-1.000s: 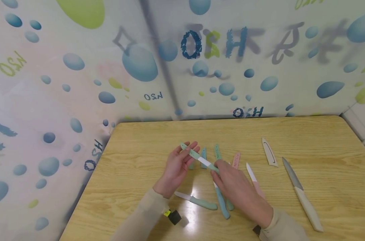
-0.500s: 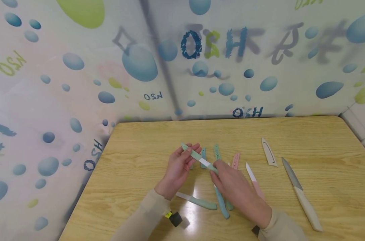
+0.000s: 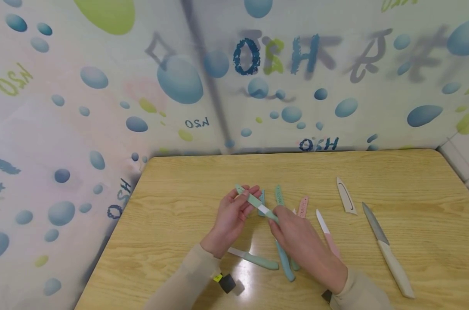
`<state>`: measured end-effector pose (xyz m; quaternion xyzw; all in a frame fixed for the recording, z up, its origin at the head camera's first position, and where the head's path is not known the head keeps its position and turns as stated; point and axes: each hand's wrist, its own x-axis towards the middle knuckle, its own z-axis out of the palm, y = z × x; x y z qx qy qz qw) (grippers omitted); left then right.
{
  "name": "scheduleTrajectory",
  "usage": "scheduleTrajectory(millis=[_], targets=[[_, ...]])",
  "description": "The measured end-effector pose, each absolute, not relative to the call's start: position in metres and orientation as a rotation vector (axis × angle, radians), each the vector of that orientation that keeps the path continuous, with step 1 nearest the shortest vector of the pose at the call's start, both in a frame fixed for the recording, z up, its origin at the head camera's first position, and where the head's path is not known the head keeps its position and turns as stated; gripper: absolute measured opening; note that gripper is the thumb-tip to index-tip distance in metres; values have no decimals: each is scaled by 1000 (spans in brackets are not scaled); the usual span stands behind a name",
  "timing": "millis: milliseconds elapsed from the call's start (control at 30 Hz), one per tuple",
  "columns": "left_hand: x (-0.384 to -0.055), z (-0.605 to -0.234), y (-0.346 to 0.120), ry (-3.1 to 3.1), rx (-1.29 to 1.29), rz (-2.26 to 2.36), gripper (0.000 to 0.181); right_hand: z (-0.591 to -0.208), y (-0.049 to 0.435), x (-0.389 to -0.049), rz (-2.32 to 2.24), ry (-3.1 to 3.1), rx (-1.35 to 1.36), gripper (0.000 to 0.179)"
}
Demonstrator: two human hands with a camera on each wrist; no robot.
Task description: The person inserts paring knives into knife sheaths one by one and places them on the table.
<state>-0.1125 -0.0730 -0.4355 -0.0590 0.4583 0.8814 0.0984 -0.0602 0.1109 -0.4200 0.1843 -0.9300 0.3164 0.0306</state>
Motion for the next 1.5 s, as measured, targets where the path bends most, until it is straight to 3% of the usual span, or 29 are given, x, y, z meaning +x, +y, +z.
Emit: scheduleTrajectory(millis=[967, 1500], targets=[[-107, -438, -65, 1359, -208, 2594, 34, -420, 108, -61, 1010, -2860, 558, 9], [-106, -438, -60, 1347, -193, 2570, 27, -425, 105, -63, 935, -2795, 588, 11]])
